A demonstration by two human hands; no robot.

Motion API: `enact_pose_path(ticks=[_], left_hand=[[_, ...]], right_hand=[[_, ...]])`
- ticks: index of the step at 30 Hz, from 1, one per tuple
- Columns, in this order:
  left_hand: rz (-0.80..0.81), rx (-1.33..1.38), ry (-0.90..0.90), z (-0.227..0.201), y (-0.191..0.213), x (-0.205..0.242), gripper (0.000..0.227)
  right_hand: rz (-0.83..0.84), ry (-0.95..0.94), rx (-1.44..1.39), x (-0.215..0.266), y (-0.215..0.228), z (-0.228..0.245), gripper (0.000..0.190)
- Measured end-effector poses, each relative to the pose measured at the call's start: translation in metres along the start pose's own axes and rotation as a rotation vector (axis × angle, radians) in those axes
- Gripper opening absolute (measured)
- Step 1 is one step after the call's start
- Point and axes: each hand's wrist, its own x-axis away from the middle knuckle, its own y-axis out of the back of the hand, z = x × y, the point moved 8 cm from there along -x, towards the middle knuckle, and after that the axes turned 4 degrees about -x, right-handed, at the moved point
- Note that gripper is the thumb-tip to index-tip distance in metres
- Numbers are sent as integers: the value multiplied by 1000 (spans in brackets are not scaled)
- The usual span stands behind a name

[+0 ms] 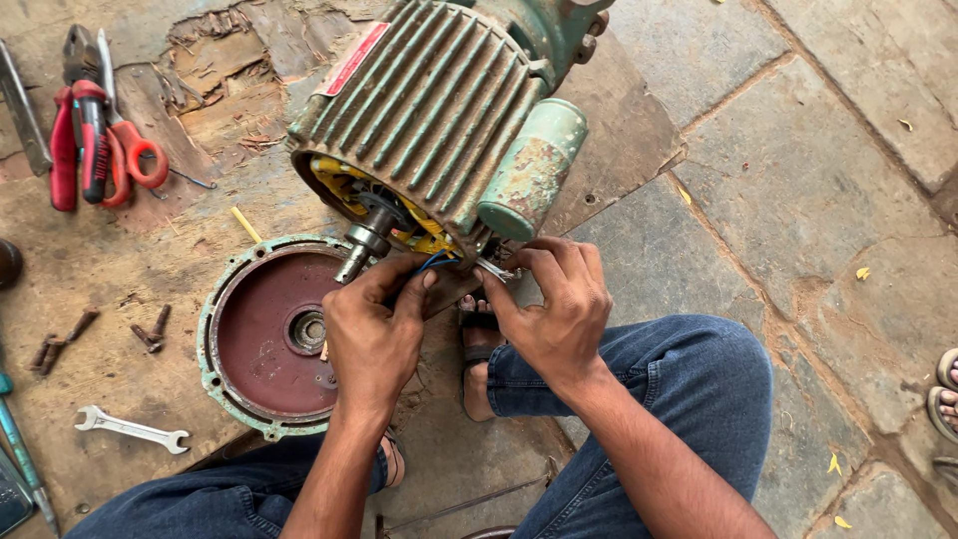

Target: The person strips and twists wires, then connects them to terminals inside the motor end cap. They reattach the end cap to the motor housing and tighten the bolts with a wrench.

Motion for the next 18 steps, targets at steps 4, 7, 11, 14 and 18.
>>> enact_pose_path(ticks=[4, 7, 11, 14, 18], left_hand=[[-27, 25, 30, 9, -7, 7, 16], [-94, 56, -175, -3, -9, 16, 13], [-114, 69, -225, 0, -9, 17, 16], [-100, 70, -153, 10, -12, 14, 16], [4, 261, 65, 30, -25, 10, 17]], right_hand=[[62, -89, -149, 6, -8, -6, 30], [-3, -30, -168, 7, -6, -4, 29], [-1, -67, -223, 11, -11, -6, 22], [-4, -51, -229, 9, -10, -9, 20], [-28, 46, -198, 5, -3, -6, 19]])
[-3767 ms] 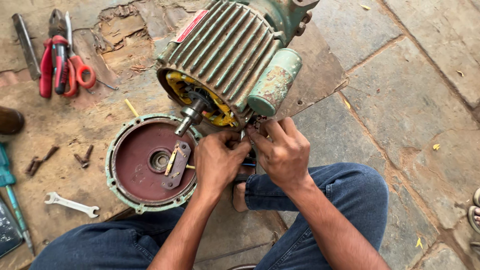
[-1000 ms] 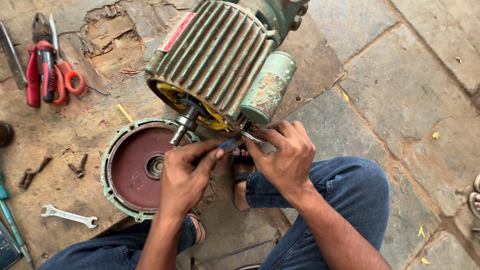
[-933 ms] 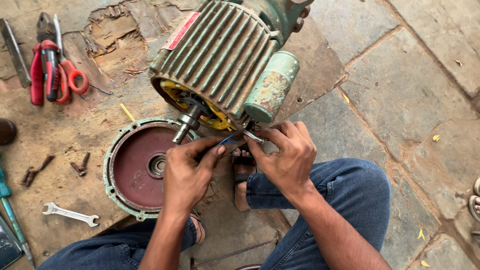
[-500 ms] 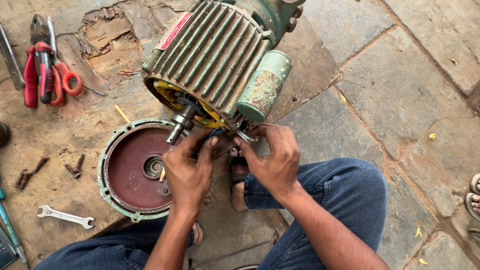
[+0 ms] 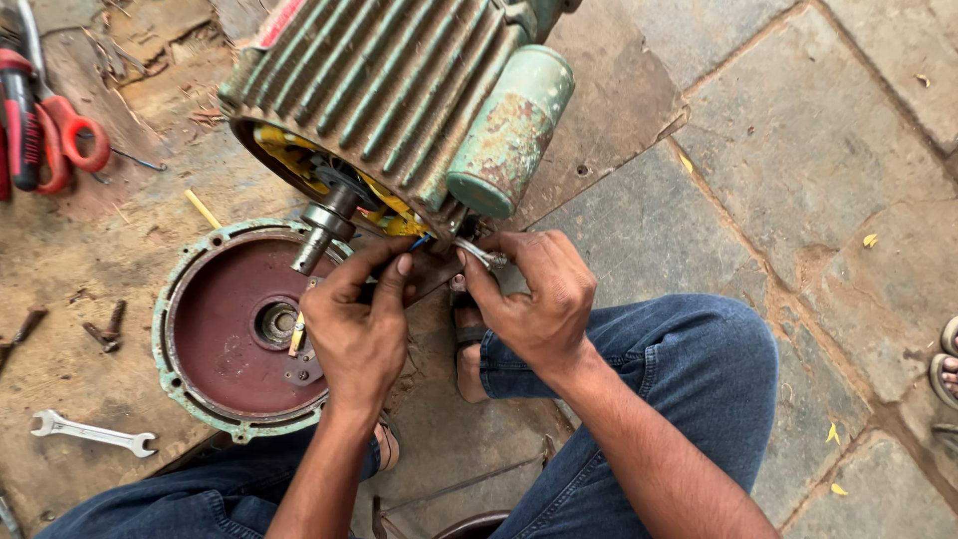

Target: The person strips and twists wires, then connects them to terminals inside the motor end cap. They reattach the end cap to the motor housing and tighten the bolts with a wrench.

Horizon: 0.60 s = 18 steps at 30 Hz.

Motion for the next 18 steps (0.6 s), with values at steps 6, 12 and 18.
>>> enact_pose_path(ticks=[6, 12, 18], left_hand=[[89, 173, 208, 21, -5, -8, 19], [64, 80, 85, 10, -6, -11, 17], [-77, -280, -245, -26, -6, 0, 18]], right_hand=[[9, -42, 27, -7, 6, -4, 22], [-3, -51, 51, -7, 7, -4, 23], [-18, -27, 62, -8, 9, -2, 22]])
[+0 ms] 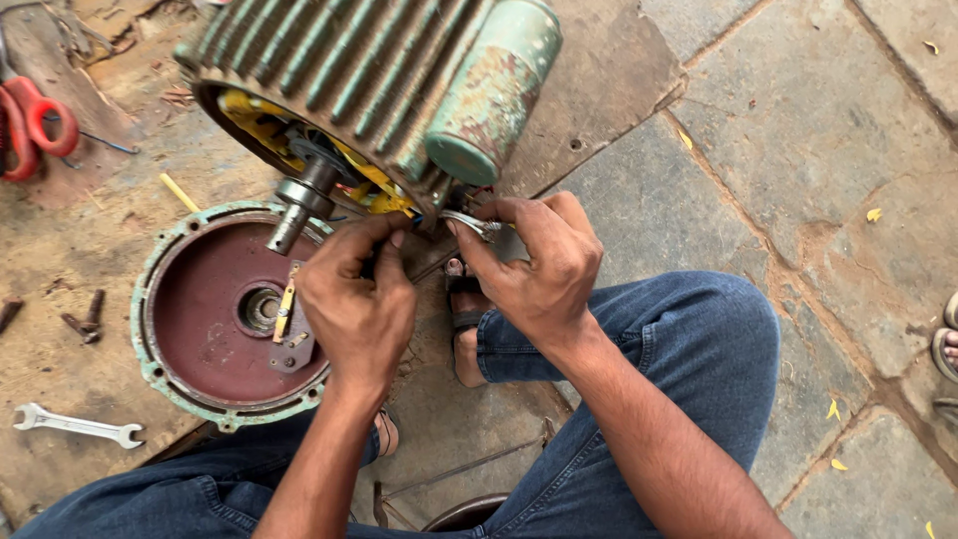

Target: The person strips and twists wires, then connects them to terminals inside the motor end cap. They reattach the end cap to the motor housing and tighten the bolts with a wrench.

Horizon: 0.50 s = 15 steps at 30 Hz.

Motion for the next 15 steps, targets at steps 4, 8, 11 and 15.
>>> enact_pose_path(ticks=[4, 8, 11, 15], left_hand=[[-64, -14, -142, -13, 2, 1, 18], [-76, 5, -70, -7, 0, 8, 12], [-45, -26, -41, -5, 0, 6, 9], [-35, -262, -216, -21, 4, 9, 7]], right_hand=[[-30, 34, 11, 2, 2, 3, 21], [-33, 32, -11, 4, 2, 0, 22], [-23, 55, -25, 4, 1, -2, 23], [-33, 34, -36, 5, 1, -5, 23]])
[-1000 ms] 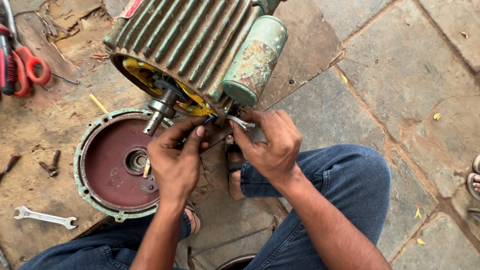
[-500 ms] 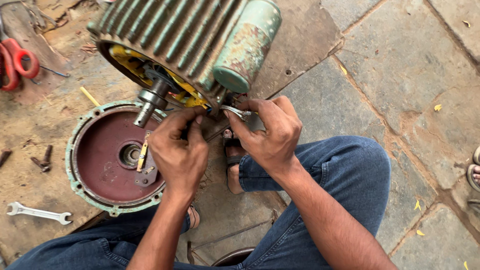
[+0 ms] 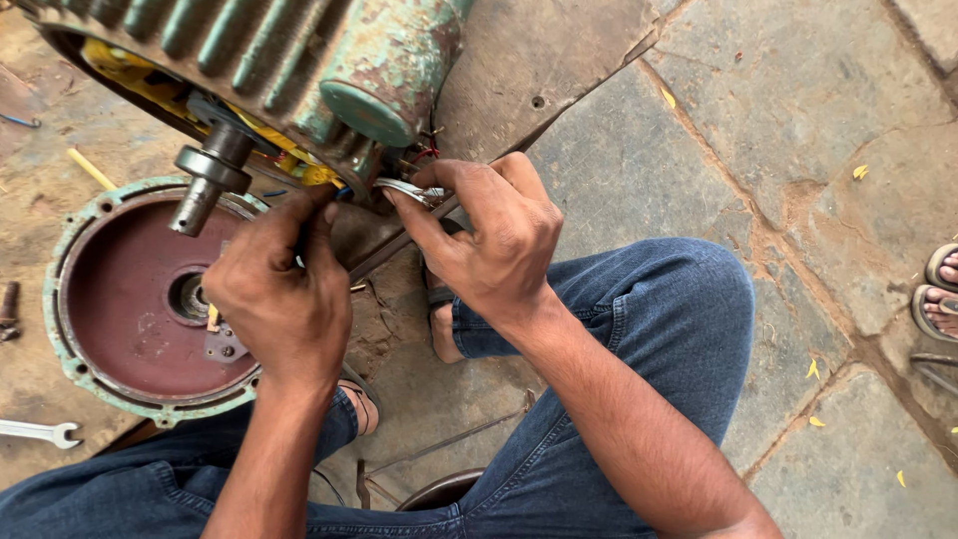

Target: The person strips and twists wires, then connects them to terminals inside the motor end cap. They reattach the end cap to the motor housing and tighten the bolts with a wrench.

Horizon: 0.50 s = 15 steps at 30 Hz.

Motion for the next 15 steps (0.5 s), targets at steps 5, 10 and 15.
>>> enact_pose_path(ticks=[5, 10, 15], left_hand=[[-65, -49, -130, -13, 6, 1, 15], [-71, 121, 0, 6, 0, 3, 14], [-112, 143, 4, 7, 1, 7, 10]], right_hand=[[-3, 14, 19, -1, 2, 2, 23], [-4, 13, -7, 1, 1, 0, 24], [-21, 19, -11, 1, 2, 3, 24]])
